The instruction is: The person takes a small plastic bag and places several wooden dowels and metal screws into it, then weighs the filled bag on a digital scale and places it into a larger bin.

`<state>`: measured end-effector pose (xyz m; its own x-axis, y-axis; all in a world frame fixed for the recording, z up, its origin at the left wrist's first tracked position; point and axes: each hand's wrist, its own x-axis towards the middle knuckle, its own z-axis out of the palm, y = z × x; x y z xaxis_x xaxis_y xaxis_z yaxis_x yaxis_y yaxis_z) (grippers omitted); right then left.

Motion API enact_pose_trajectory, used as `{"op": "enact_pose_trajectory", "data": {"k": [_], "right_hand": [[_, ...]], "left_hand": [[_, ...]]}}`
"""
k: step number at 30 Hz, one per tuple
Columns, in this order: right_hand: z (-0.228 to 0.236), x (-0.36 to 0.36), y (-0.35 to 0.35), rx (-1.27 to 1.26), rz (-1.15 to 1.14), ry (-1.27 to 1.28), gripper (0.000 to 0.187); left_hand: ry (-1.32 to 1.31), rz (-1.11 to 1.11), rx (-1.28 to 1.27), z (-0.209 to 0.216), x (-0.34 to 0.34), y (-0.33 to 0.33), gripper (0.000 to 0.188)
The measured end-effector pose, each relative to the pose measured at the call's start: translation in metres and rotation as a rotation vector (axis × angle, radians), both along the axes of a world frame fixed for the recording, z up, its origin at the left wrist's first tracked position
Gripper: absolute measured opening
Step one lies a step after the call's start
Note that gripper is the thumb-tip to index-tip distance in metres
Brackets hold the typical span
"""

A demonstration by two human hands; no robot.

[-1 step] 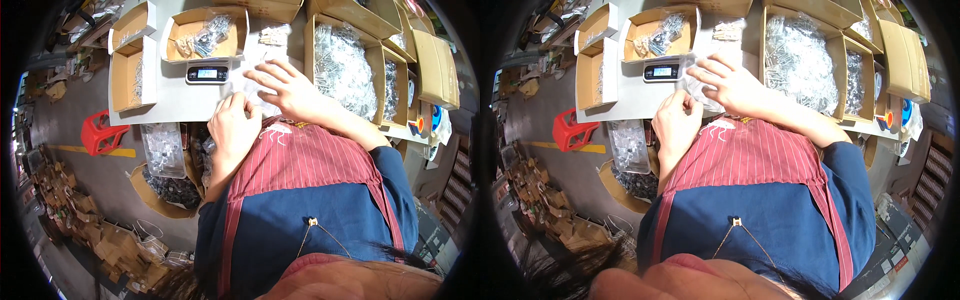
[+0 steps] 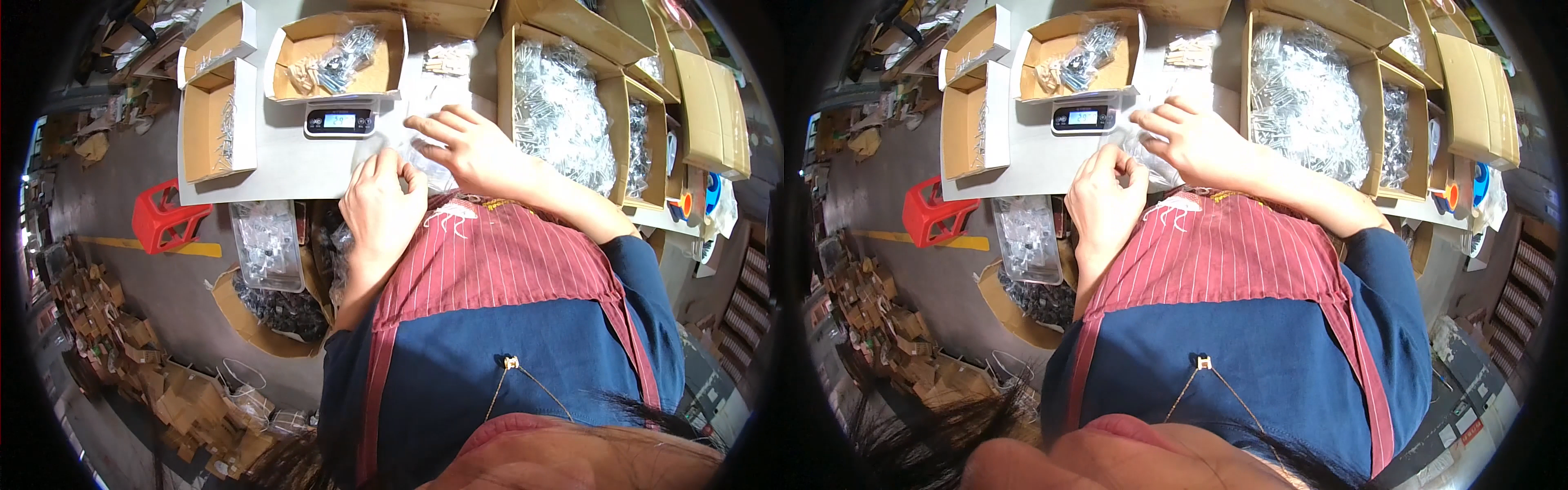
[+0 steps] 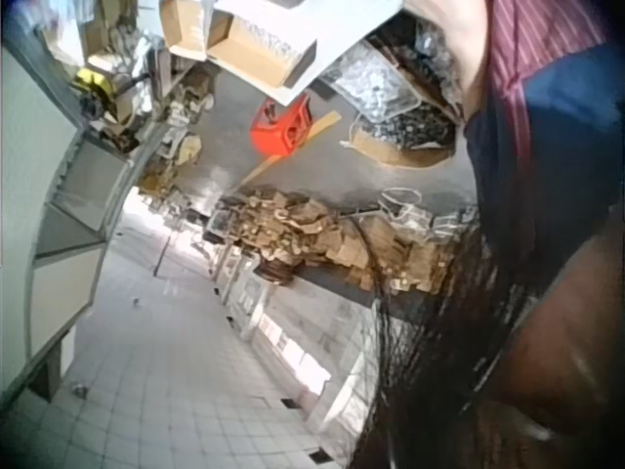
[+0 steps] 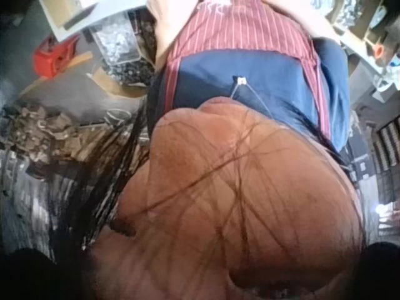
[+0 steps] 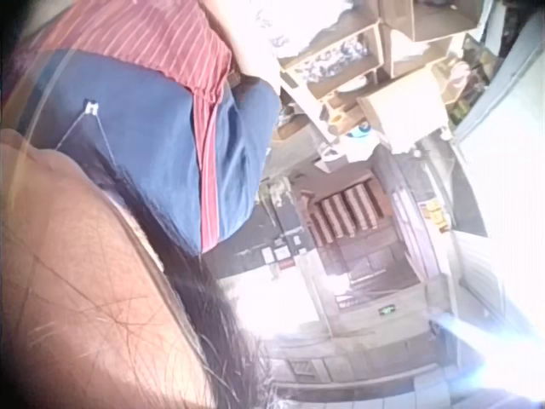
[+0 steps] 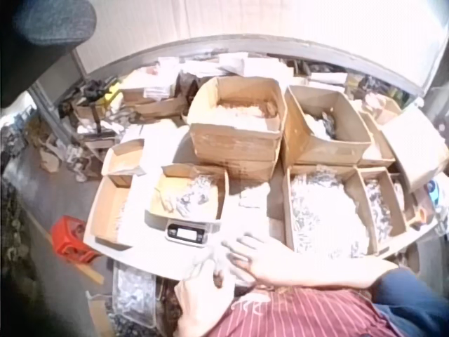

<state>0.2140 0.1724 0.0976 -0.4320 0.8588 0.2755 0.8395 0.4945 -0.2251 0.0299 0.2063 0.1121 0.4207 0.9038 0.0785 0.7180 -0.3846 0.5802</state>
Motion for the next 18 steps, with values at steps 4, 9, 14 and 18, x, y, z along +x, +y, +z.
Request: {"op": "enact_pose_trajectory", "data": {"k": [4, 9, 14, 18], "right_hand": [[0.007, -0.017, 0.014, -0.111, -0.038, 0.119, 0.029], [0.021, -0.004, 0.07, -0.537, -0.083, 0.103, 0.023], [-0.025, 0.009, 0.18, -0.726, 0.058, 0.749, 0.026], [-0.049, -0.023, 0.237, -0.247, -0.018, 0.143, 0.054]], "left_hand": [[0.054, 0.077, 0.053, -0.008, -0.008, 0.005, 0.025], [0.04, 0.378, -0.019, -0.017, -0.055, 0.012, 0.032], [0.037, 0.416, -0.075, -0.024, -0.087, 0.017, 0.021], [0.055, 0.324, -0.144, -0.024, -0.087, 0.012, 0.023]]}}
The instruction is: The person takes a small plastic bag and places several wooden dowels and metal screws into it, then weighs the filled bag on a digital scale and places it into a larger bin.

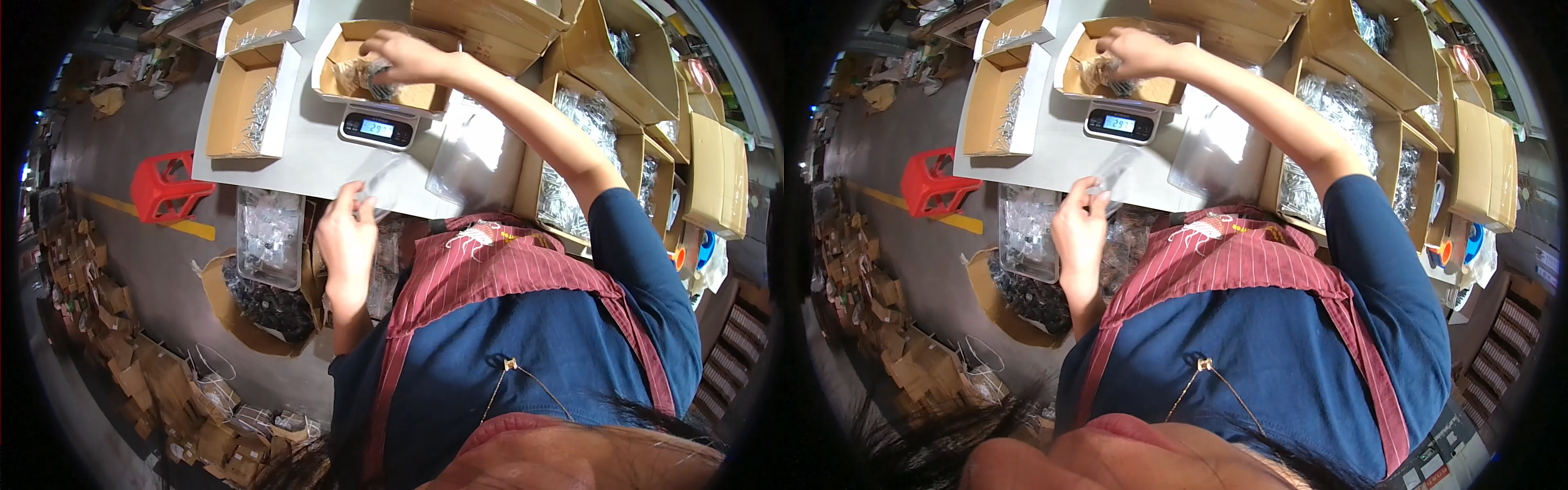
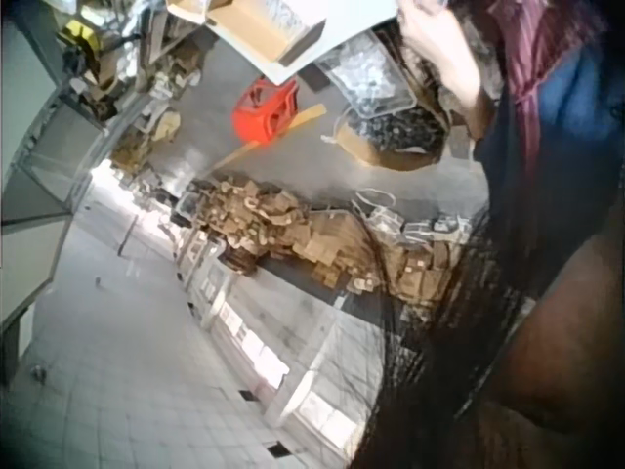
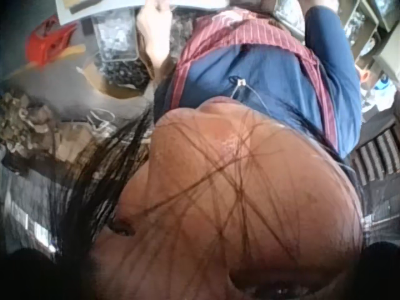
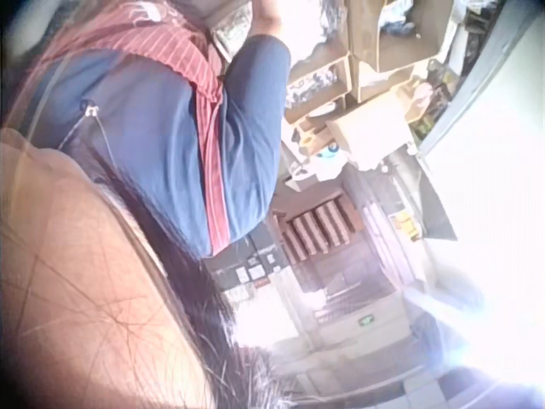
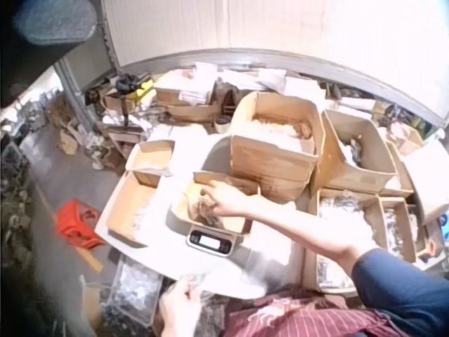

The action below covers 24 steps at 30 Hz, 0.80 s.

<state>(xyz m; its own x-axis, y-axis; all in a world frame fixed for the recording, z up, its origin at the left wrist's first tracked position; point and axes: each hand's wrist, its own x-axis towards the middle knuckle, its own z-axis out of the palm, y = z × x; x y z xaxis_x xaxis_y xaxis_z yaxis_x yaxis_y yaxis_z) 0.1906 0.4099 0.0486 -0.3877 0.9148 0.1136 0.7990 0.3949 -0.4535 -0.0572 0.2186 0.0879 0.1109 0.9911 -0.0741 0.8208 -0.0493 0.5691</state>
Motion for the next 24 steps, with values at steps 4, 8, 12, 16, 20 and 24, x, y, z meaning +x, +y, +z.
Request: {"op": "enact_pose_trajectory", "data": {"k": [4, 8, 12, 16, 20, 24], "right_hand": [[-0.034, -0.027, 0.022, 0.172, 0.085, -0.291, 0.044], [-0.03, -0.011, 0.029, 0.079, -0.185, 0.26, 0.036], [0.009, -0.004, -0.009, -0.359, -0.176, 0.802, 0.037], [0.072, 0.005, -0.071, -0.722, -0.099, 0.994, 0.03], [0.084, 0.014, -0.107, -0.908, -0.021, 1.223, 0.03], [0.089, 0.025, -0.13, -0.926, 0.096, 1.241, 0.038]], "left_hand": [[-0.128, -0.182, 0.089, 0.007, 0.018, 0.002, 0.026], [-0.185, -0.235, 0.129, 0.012, 0.02, 0.011, 0.024], [-0.271, -0.149, 0.003, 0.0, 0.012, 0.02, 0.024], [-0.389, -0.127, -0.145, -0.004, 0.016, 0.031, 0.025], [-0.415, -0.186, -0.243, 0.0, 0.022, 0.045, 0.027], [-0.473, -0.228, -0.246, 0.005, 0.024, 0.043, 0.023]]}}
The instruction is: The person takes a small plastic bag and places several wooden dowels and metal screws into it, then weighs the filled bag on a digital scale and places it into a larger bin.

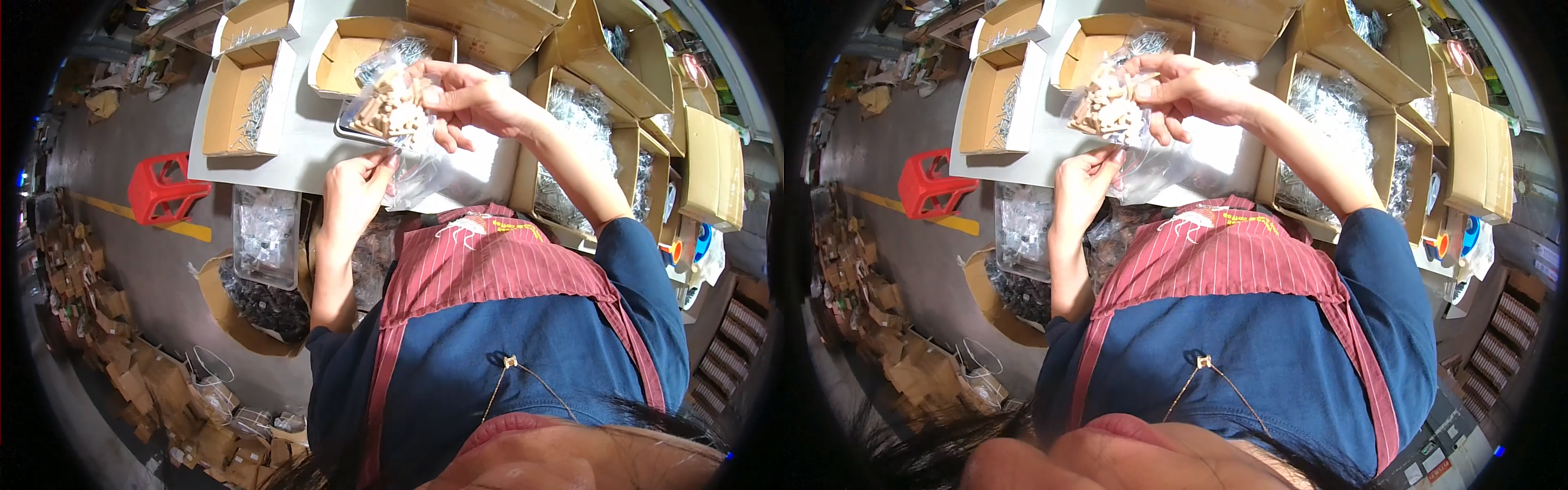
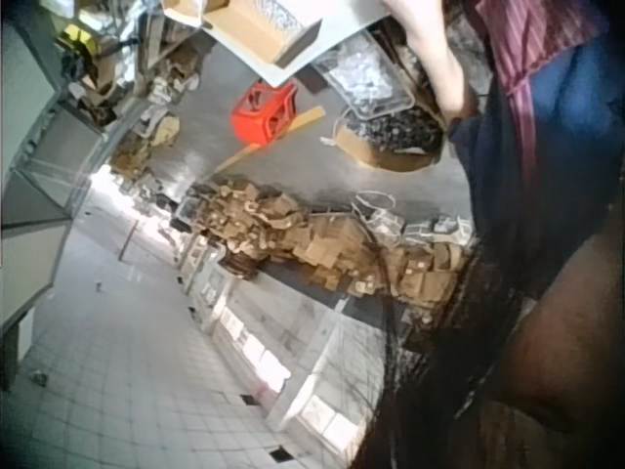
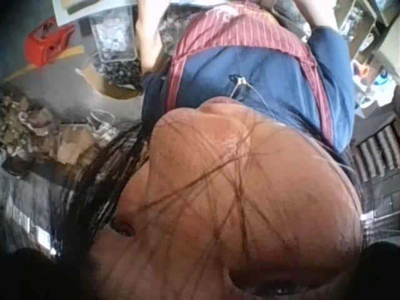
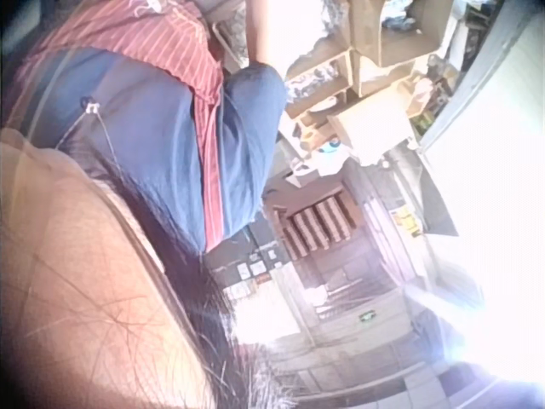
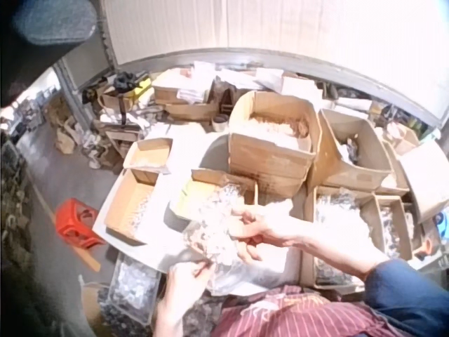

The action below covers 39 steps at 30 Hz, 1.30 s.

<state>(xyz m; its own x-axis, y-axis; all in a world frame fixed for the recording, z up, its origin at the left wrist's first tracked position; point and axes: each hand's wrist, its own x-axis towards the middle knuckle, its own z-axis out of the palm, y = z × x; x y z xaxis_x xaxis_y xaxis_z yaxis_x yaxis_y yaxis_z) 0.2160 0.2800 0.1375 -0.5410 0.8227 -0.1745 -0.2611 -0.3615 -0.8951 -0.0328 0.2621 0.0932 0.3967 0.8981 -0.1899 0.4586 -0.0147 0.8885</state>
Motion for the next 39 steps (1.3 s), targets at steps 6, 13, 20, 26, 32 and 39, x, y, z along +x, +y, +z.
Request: {"op": "enact_pose_trajectory", "data": {"k": [6, 13, 20, 26, 32, 39], "right_hand": [[0.002, -0.003, -0.02, 0.067, -0.044, 0.04, 0.032], [0.001, -0.006, -0.032, 0.284, 0.067, -0.402, 0.019], [-0.012, -0.001, -0.042, 0.274, -0.12, -0.05, 0.017], [-0.023, 0.0, -0.053, 0.181, -0.056, -0.266, 0.017], [-0.047, 0.016, -0.059, 0.848, -0.12, -0.709, 0.02], [-0.032, 0.01, -0.066, 0.939, -0.255, -0.89, 0.02]], "left_hand": [[-0.086, -0.049, 0.028, -0.008, -0.003, -0.004, 0.019], [-0.177, -0.002, -0.142, 0.002, -0.006, -0.019, 0.017], [-0.225, 0.0, -0.182, -0.006, -0.001, -0.031, 0.019], [-0.448, 0.092, -0.311, -0.011, 0.009, -0.036, 0.023], [-0.534, 0.206, -0.401, -0.007, 0.002, -0.033, 0.018], [-0.165, 0.183, -0.086, -0.015, 0.009, -0.039, 0.019]]}}
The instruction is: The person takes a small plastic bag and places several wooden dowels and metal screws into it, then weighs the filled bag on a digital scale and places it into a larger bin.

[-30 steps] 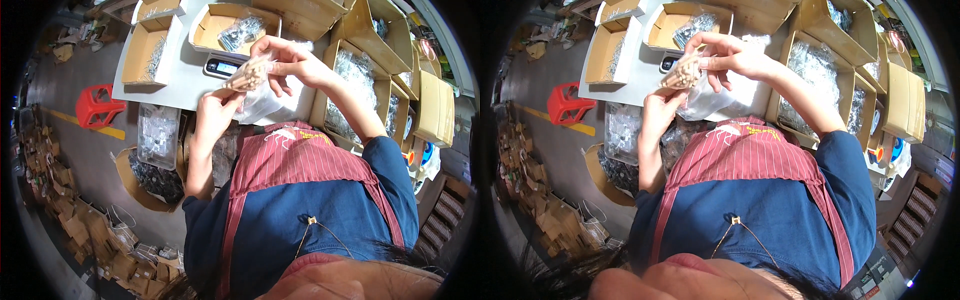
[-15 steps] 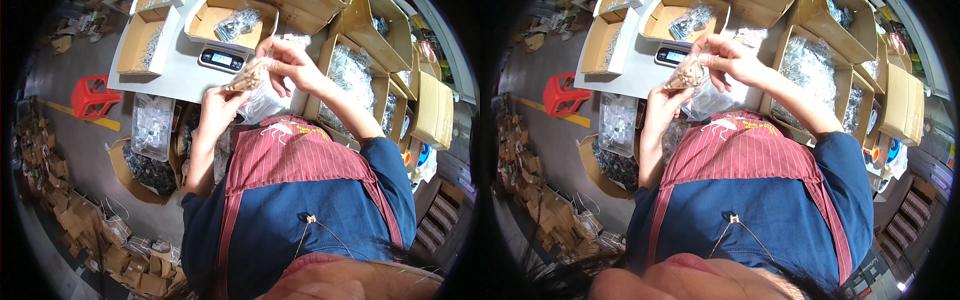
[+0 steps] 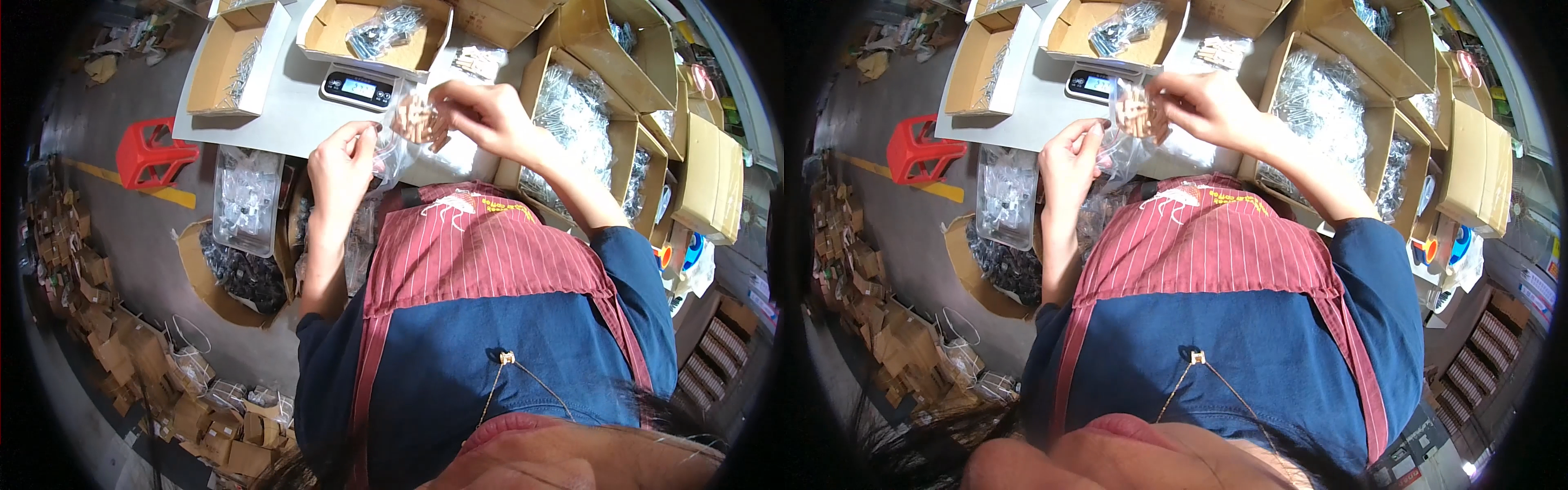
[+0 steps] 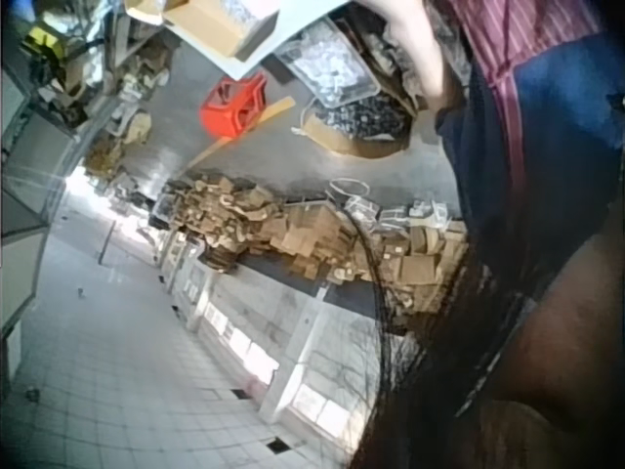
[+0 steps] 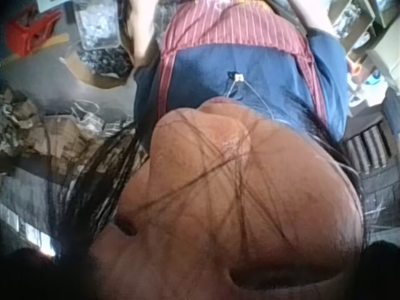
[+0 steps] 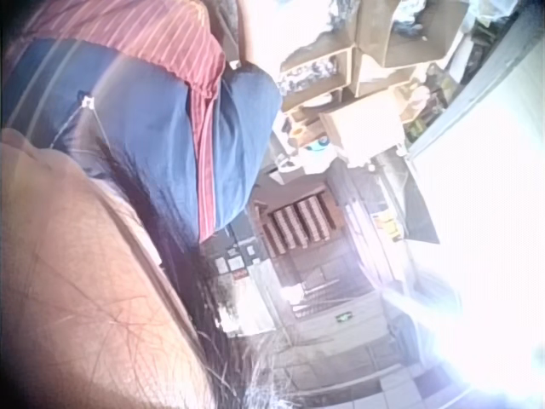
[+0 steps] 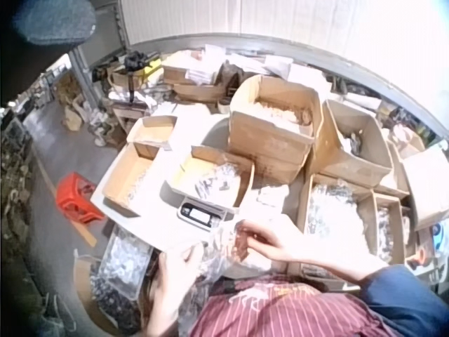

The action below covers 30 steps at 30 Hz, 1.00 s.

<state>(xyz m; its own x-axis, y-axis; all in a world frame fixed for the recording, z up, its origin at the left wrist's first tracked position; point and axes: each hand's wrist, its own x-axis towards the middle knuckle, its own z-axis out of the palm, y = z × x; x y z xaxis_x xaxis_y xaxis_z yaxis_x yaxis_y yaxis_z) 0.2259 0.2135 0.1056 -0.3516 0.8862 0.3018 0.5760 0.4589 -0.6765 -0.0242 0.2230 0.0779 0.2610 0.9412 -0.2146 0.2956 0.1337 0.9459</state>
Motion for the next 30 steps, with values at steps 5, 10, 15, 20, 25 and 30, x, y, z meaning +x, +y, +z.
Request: {"op": "enact_pose_trajectory", "data": {"k": [5, 10, 15, 20, 25, 30], "right_hand": [[0.008, -0.016, -0.009, -0.394, -0.125, 0.528, 0.016], [-0.004, -0.025, -0.023, -0.374, -0.031, 0.655, 0.015], [-0.015, -0.024, -0.021, -0.122, 0.048, 0.607, 0.016], [-0.013, -0.005, -0.015, 0.059, 0.112, 0.232, 0.042], [-0.008, 0.008, -0.013, 0.107, 0.144, -0.034, 0.047], [-0.004, 0.002, -0.015, 0.222, 0.219, -0.381, 0.037]], "left_hand": [[0.312, 0.05, 0.317, 0.004, 0.016, -0.01, 0.012], [-0.055, -0.067, 0.118, -0.007, 0.016, -0.021, 0.02], [-0.156, -0.199, 0.012, -0.006, 0.016, -0.023, 0.017], [-0.432, -0.039, -0.289, 0.005, 0.009, -0.015, 0.017], [-0.331, -0.062, -0.353, 0.004, 0.005, -0.008, 0.015], [-0.177, -0.142, -0.167, 0.003, 0.008, -0.006, 0.014]]}}
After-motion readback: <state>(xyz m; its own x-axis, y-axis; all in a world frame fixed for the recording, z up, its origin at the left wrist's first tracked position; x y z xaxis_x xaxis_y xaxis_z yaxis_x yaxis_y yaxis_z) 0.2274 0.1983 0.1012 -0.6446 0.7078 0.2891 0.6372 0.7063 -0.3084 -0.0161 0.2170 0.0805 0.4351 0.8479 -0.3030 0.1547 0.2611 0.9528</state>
